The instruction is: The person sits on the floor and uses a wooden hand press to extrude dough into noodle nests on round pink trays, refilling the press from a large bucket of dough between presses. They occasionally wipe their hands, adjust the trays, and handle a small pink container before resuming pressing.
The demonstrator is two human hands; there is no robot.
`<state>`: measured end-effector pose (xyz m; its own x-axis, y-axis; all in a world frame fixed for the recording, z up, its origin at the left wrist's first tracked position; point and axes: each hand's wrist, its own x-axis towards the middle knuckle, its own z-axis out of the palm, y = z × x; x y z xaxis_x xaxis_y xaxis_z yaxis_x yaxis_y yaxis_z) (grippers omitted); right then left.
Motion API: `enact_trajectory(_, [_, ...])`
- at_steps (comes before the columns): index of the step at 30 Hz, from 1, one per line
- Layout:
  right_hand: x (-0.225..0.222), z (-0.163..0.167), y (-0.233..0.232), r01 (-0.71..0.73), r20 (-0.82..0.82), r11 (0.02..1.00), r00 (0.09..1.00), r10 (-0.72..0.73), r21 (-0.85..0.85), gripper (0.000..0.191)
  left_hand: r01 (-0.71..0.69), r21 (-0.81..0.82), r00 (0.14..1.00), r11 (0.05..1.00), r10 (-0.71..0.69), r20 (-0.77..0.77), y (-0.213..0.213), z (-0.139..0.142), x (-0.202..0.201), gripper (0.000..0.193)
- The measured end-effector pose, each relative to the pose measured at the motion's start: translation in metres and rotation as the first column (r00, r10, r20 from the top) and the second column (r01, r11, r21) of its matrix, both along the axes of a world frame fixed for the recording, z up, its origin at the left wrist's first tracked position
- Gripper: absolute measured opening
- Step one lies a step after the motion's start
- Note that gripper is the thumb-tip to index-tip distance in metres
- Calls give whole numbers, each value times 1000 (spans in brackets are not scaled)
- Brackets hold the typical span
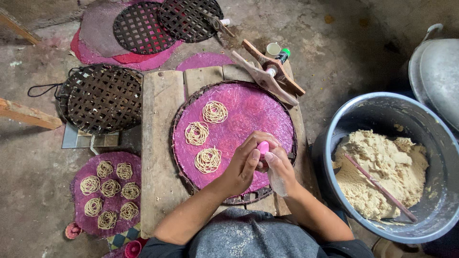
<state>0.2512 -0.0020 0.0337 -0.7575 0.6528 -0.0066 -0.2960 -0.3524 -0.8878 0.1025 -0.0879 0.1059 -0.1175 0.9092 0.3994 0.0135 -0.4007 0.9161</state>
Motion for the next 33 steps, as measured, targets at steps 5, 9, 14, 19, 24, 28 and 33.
enact_trajectory(5, [0, -10, 2, 4, -57, 1000, 998, -3, 23, 43, -6, -12, 1000, 1000, 6, -12, 0, -3, 0, 50])
enact_trajectory(9, [-5, 3, 3, -191, -157, 979, 967, 201, 77, 31, -73, 112, 996, 991, 77, -34, 6, -13, -3, 45])
enact_trajectory(14, [-13, 45, -6, -105, 163, 878, 986, 31, 467, 43, -187, 32, 976, 982, 189, -107, 4, -30, -18, 38])
enact_trajectory(19, [-25, 69, -11, 37, 169, 514, 923, -347, 857, 44, -193, 91, 965, 977, 173, 195, 5, -34, -11, 39])
enact_trajectory(24, [-29, 67, -17, 202, -90, 182, 869, -487, 962, 42, -84, 3, 970, 996, 81, 230, -6, -24, 5, 41])
enact_trajectory(28, [-23, 72, -18, 144, -97, 70, 887, -451, 987, 45, -132, 91, 953, 987, 102, 286, -3, -19, 0, 35])
enact_trajectory(33, [-12, 86, -12, 222, -161, 72, 862, -481, 973, 42, -57, 21, 946, 998, 47, 319, -5, -20, -6, 34])
